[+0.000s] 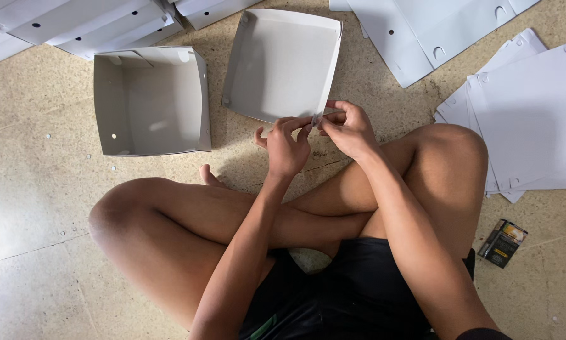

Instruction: The person sits on the floor and assembles white cardboard boxes by folding the flaps and securing them with small fasteners. They handle flat cardboard pieces, fold them into box shapes, and stack the finished boxes.

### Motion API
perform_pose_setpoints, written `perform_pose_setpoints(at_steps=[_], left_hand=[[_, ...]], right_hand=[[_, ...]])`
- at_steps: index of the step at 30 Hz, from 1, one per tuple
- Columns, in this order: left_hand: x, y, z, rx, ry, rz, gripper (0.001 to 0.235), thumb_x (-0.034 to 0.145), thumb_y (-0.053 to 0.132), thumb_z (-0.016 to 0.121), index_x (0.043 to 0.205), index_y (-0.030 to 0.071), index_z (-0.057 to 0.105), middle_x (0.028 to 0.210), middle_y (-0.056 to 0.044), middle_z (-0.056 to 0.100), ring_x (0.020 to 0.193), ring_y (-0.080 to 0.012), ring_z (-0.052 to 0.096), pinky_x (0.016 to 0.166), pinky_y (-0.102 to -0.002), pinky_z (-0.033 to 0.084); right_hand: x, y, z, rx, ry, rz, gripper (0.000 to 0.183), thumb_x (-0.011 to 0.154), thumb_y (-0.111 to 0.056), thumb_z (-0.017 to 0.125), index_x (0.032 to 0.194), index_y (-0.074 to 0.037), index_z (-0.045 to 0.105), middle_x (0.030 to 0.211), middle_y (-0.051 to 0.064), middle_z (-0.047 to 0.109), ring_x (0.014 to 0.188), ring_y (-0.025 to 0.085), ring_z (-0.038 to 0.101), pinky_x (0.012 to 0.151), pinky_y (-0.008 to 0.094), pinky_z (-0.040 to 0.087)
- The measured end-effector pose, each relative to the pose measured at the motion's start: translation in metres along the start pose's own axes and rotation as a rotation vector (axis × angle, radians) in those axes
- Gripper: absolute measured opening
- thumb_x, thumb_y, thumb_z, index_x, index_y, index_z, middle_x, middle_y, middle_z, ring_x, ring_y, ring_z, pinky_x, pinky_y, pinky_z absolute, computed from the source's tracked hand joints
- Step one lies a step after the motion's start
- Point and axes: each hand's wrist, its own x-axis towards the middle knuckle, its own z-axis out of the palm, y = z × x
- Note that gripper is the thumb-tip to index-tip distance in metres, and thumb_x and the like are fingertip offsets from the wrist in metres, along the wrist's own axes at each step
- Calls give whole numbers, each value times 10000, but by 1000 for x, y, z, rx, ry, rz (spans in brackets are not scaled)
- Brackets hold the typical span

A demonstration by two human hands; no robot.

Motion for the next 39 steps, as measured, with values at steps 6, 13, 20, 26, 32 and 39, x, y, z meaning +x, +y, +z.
perform_pose_setpoints(at_steps=[6, 13, 20, 26, 32, 39], left_hand=[[3, 23, -18, -64, -22, 101, 140, 961, 195, 669, 1057, 176, 768, 919, -34, 766, 1056, -222, 696, 1054, -623, 164], [3, 23, -13, -64, 32, 90, 114, 952, 235, 687, 1022, 210, 773, 854, -1, 745, 1008, -213, 681, 1037, -614, 205], [13, 8, -9, -128, -80, -24, 117, 952, 274, 649, 983, 288, 761, 807, 75, 749, 965, -187, 699, 1006, -511, 261], [11, 23, -20, -79, -100, -66, 142, 900, 256, 688, 1019, 274, 763, 816, 72, 762, 896, -200, 719, 1014, -529, 273], [12, 7, -3, -125, -62, -70, 135, 859, 242, 694, 964, 264, 775, 785, 73, 761, 801, -159, 744, 957, -447, 352], [15, -4, 1, -243, -129, -212, 191, 797, 189, 697, 956, 221, 798, 763, 12, 766, 829, -229, 766, 816, -375, 547]], right_hand=[[3, 4, -2, 24, 51, -34, 690, 882, -150, 781, 1417, 76, 407, 894, 140, 727, 837, 137, 721, 740, 247, 646], [-5, -6, 2, 16, 52, -97, 616, 857, -105, 773, 1367, 76, 479, 854, 107, 721, 753, 90, 693, 671, 198, 598], [-12, -15, 1, -17, 75, -148, 445, 823, -103, 802, 1218, 14, 633, 823, 62, 740, 680, 21, 662, 620, 137, 545], [-19, -26, -3, -82, 42, -171, 275, 844, -116, 807, 1085, -18, 719, 865, 83, 761, 717, 65, 704, 686, 180, 576], [-22, -28, 2, -60, 35, -171, 148, 881, -73, 778, 1021, -31, 756, 848, 105, 756, 756, 106, 715, 730, 242, 603], [-30, -40, 2, -287, -10, -160, 214, 833, -113, 789, 1046, -131, 788, 910, 107, 770, 837, 109, 714, 730, 239, 580]])
